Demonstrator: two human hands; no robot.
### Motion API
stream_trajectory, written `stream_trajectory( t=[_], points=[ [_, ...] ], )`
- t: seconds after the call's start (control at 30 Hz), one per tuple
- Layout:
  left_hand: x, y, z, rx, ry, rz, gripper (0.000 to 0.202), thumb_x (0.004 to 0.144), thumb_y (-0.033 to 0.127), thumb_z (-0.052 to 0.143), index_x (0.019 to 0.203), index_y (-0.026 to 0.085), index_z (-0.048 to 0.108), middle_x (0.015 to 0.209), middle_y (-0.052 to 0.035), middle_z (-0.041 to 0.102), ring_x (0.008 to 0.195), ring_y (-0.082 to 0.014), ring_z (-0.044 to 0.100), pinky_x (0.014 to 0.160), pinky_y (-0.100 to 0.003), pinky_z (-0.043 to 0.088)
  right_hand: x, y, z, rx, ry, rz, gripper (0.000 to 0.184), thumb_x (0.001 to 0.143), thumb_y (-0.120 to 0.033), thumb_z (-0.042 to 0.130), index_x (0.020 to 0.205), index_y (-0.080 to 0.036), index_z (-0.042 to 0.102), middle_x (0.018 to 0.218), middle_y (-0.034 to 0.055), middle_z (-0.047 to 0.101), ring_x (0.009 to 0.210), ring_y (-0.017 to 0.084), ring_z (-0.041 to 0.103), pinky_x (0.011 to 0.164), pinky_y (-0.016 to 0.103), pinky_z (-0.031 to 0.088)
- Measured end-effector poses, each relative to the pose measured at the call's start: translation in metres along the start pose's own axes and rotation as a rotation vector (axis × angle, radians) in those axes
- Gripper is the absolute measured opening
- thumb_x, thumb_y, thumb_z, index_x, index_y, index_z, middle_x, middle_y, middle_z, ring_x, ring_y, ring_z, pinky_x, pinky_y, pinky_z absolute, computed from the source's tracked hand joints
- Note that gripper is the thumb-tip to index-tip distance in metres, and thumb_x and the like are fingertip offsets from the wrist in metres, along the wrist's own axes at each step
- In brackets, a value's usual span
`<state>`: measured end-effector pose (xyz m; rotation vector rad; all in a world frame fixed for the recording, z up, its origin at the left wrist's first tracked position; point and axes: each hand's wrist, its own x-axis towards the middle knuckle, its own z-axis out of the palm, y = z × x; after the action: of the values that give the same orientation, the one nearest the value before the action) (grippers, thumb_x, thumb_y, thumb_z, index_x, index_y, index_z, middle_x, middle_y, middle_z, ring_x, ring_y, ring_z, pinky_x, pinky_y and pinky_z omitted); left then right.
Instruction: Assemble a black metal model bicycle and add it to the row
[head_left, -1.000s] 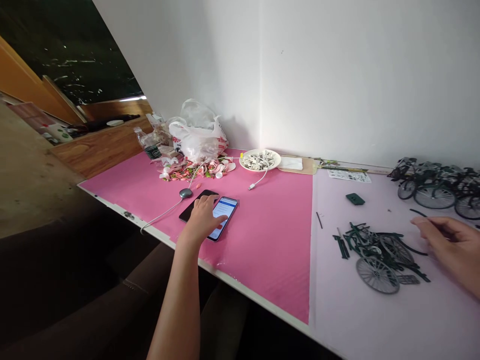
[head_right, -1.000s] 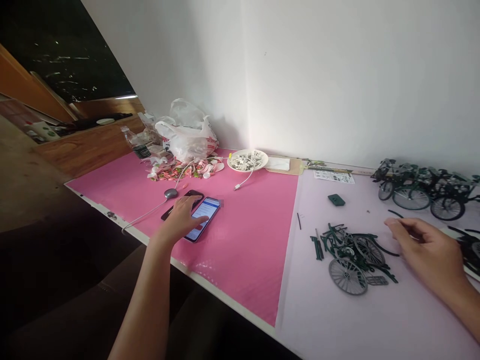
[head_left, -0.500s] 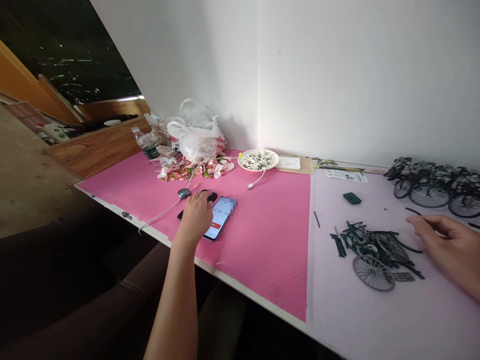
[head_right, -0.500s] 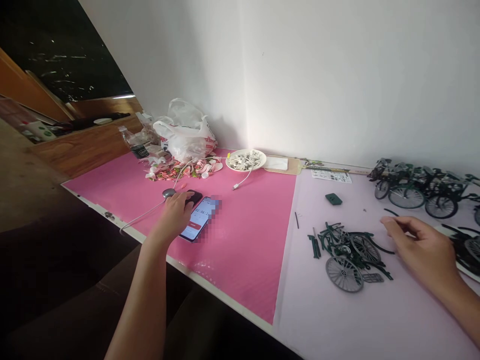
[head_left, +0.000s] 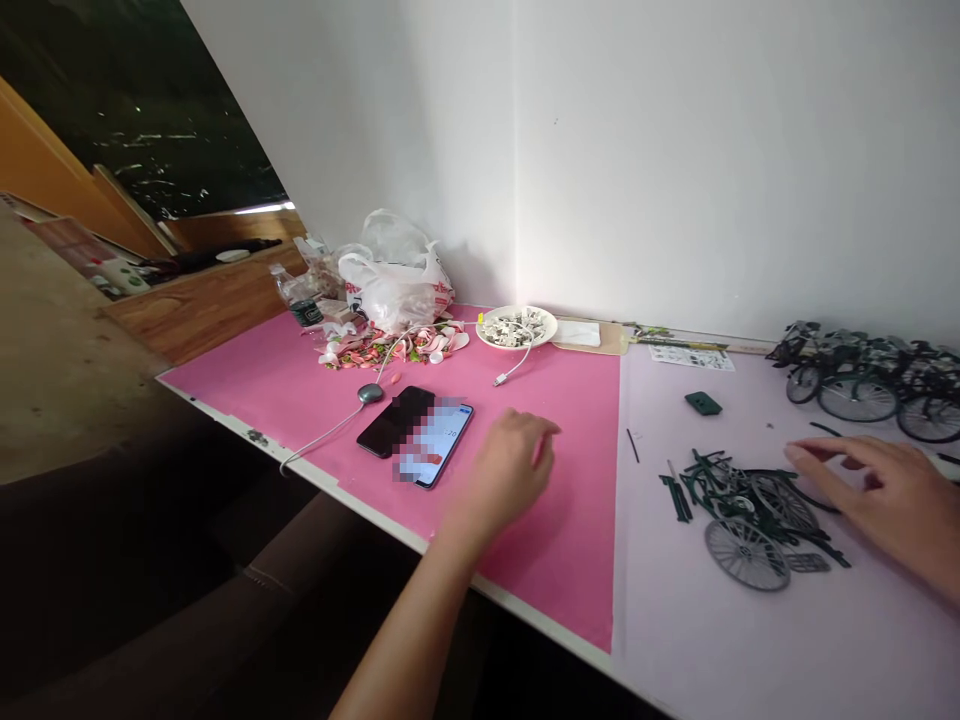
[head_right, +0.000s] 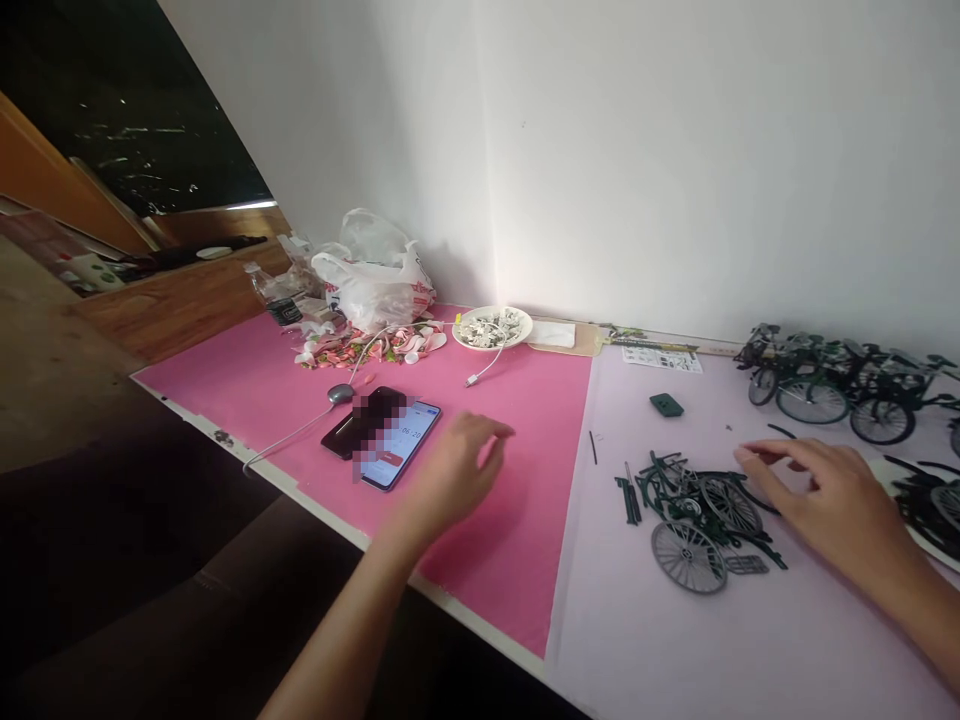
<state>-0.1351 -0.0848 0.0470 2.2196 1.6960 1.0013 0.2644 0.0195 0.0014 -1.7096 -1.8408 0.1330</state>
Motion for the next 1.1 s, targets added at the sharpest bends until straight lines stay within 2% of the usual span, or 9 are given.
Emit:
stream_trajectory(
  t=[0.07,0.13,0.23,0.3,0.53,0.7,0.87,0.97,1.1],
  points=[
    [-0.002,0.012,0.016,-0.032,-0.083,0.059,0.028,0.097,0.015,0.049,0.111,0.019,0.073,0.105,-0.0093,0.077,0.099,-0.0248,0.064,0.089,-0.040,0.055,-0.006,0.001,0.002,0.074,-0.096,-0.156,0.051,0.071,-0.069,0.061,0.102,-0.033,0.077,0.113,0.0072,0.075,0.117,0.037,0.063,0.098,0.053,0.052],
    [-0.004,0.018,0.030,-0.028,-0.135,0.101,0.028,0.097,0.014,0.049,0.110,0.018,0.074,0.102,-0.0100,0.076,0.097,-0.0251,0.063,0.087,-0.040,0.054,-0.013,0.002,0.006,0.133,-0.204,-0.283,0.060,0.072,-0.071,0.067,0.121,-0.037,0.073,0.130,0.0058,0.070,0.129,0.037,0.060,0.103,0.054,0.053],
    [-0.007,0.022,0.046,-0.013,-0.162,0.150,0.027,0.095,0.012,0.050,0.109,0.016,0.073,0.103,-0.0113,0.075,0.094,-0.0250,0.062,0.089,-0.041,0.053,-0.021,0.001,0.014,0.165,-0.322,-0.419,0.080,0.069,-0.074,0.075,0.140,-0.039,0.062,0.146,0.0071,0.061,0.135,0.039,0.057,0.108,0.054,0.054],
    [-0.008,0.023,0.052,-0.014,-0.157,0.164,0.026,0.097,0.014,0.050,0.108,0.016,0.073,0.102,-0.0114,0.074,0.093,-0.0247,0.061,0.089,-0.041,0.052,-0.024,-0.001,0.019,0.165,-0.344,-0.469,0.085,0.069,-0.075,0.077,0.144,-0.039,0.058,0.149,0.0078,0.059,0.134,0.040,0.058,0.109,0.055,0.055],
    [-0.011,0.026,0.061,-0.028,-0.147,0.182,0.024,0.093,0.011,0.053,0.108,0.015,0.071,0.105,-0.0106,0.073,0.095,-0.0238,0.060,0.090,-0.039,0.052,-0.026,-0.007,0.031,0.175,-0.264,-0.385,0.060,0.086,-0.074,0.061,0.136,-0.041,0.060,0.140,0.0036,0.066,0.129,0.040,0.063,0.107,0.063,0.056],
    [-0.016,0.030,0.068,-0.022,-0.169,0.202,0.025,0.091,0.010,0.055,0.110,0.014,0.070,0.105,-0.0108,0.072,0.099,-0.0253,0.059,0.091,-0.040,0.052,-0.028,-0.004,0.040,0.195,-0.248,-0.323,0.054,0.092,-0.071,0.057,0.134,-0.039,0.061,0.137,0.0049,0.067,0.129,0.039,0.062,0.109,0.063,0.054],
    [-0.016,0.046,0.076,-0.034,-0.207,0.249,0.022,0.096,0.015,0.053,0.113,0.016,0.067,0.111,-0.0114,0.071,0.101,-0.0248,0.060,0.093,-0.040,0.052,-0.030,-0.008,0.034,0.232,-0.284,-0.278,0.055,0.096,-0.069,0.051,0.142,-0.037,0.056,0.142,0.0054,0.064,0.132,0.037,0.060,0.110,0.061,0.053],
    [-0.002,0.060,0.080,-0.001,-0.248,0.311,0.022,0.100,0.022,0.050,0.114,0.016,0.066,0.113,-0.0122,0.070,0.102,-0.0249,0.060,0.094,-0.041,0.052,-0.031,-0.008,0.028,0.250,-0.321,-0.335,0.071,0.092,-0.066,0.060,0.154,-0.037,0.044,0.155,0.0065,0.052,0.141,0.038,0.052,0.113,0.059,0.052],
    [0.039,0.074,0.088,0.085,-0.310,0.417,0.026,0.103,0.029,0.047,0.113,0.016,0.067,0.110,-0.0123,0.070,0.100,-0.0258,0.061,0.088,-0.039,0.053,-0.032,0.002,0.026,0.178,-0.354,-0.494,0.113,0.066,-0.062,0.087,0.162,-0.037,0.034,0.168,0.0076,0.034,0.151,0.047,0.035,0.119,0.068,0.039]
  ],
)
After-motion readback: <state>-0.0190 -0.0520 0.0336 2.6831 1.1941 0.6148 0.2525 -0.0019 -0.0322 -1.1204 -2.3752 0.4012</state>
